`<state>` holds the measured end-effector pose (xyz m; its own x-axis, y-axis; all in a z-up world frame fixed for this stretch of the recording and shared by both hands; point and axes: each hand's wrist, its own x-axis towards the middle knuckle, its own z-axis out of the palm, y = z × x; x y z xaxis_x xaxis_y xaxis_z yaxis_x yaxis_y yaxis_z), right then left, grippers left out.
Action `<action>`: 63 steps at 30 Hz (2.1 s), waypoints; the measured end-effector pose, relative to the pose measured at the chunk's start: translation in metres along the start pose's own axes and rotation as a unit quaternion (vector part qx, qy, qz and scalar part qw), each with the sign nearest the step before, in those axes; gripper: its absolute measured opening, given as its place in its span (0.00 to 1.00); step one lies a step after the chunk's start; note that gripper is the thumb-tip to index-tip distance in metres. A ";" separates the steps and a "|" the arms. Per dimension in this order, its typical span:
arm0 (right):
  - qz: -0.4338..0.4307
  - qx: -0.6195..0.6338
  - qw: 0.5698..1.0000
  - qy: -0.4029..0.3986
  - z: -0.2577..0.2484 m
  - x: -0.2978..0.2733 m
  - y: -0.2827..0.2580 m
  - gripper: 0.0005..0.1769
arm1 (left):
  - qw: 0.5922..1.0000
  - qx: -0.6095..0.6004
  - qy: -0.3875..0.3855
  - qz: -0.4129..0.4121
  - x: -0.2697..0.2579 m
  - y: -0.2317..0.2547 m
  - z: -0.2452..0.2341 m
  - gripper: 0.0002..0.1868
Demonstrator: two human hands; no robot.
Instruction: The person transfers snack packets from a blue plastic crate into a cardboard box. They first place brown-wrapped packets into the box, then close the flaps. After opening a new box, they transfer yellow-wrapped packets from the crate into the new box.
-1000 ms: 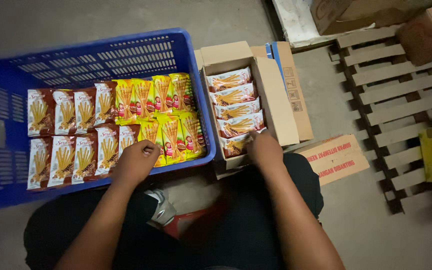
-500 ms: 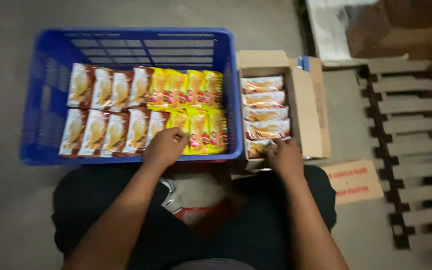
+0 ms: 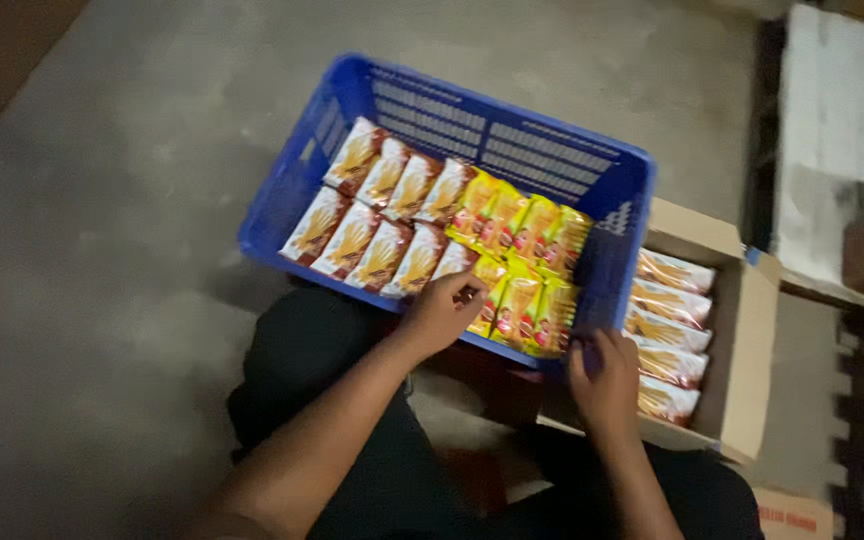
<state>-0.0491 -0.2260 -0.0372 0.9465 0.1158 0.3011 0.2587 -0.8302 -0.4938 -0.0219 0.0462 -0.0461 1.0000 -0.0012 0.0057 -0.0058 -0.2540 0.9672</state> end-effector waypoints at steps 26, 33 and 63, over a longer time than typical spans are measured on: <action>0.220 0.025 0.922 -0.318 0.054 0.039 -0.005 0.12 | 0.766 0.410 -0.279 -0.409 0.092 -0.050 -0.027 0.17; 0.249 0.028 0.919 -0.304 0.053 0.041 -0.010 0.13 | 0.910 0.303 -0.221 -0.177 0.083 -0.073 -0.042 0.11; 0.351 0.545 0.759 0.055 -0.006 -0.029 0.002 0.17 | 0.941 -0.199 -0.268 -0.060 -0.012 0.075 0.033 0.26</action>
<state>-0.0775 -0.2342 -0.0421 0.9187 -0.2416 -0.3123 -0.2401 0.2859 -0.9277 -0.0340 -0.0048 0.0176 0.8493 -0.5100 -0.1364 0.2148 0.0980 0.9717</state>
